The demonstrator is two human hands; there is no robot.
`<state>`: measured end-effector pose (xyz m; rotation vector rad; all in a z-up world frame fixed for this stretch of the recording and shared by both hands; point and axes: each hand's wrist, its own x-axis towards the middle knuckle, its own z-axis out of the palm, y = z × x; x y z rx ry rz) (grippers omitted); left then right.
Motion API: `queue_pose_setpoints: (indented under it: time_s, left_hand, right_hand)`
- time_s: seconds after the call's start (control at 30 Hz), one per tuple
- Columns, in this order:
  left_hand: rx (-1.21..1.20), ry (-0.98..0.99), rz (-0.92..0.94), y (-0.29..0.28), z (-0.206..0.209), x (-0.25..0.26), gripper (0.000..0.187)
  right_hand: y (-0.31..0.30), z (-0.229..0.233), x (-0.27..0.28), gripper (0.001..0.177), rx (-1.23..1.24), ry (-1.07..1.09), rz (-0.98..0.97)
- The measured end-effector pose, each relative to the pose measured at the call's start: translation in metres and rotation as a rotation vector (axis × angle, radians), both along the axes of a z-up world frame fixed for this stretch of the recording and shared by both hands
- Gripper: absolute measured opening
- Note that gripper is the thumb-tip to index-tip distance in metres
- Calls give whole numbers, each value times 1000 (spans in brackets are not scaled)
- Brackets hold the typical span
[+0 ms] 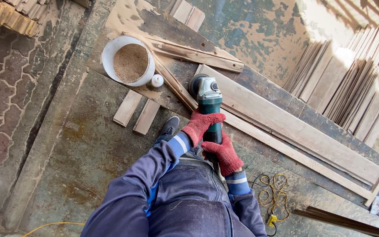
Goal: The person is using an angle grinder with a sanding attachment to smooth the surface of a wooden plank.
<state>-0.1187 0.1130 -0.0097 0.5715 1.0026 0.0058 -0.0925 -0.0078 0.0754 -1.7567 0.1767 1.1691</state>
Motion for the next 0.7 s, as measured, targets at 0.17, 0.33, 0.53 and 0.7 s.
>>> queue_pose_setpoints:
  time_s: [0.17, 0.33, 0.53, 0.7]
  left_hand:
    - [-10, 61, -14, 3, 3, 2, 64]
    - [-96, -98, -13, -16, 24, 27, 46]
    - [-48, -99, -181, -80, -22, 84, 86]
    - [64, 4, -411, -134, -61, 139, 82]
  right_hand:
    - [5, 6, 1, 43, -4, 1, 22]
    - [-28, -11, 17, 43, -17, -27, -75]
    - [-73, -16, 32, 41, 35, -43, -287]
    - [-108, -22, 47, 41, 44, -66, -394]
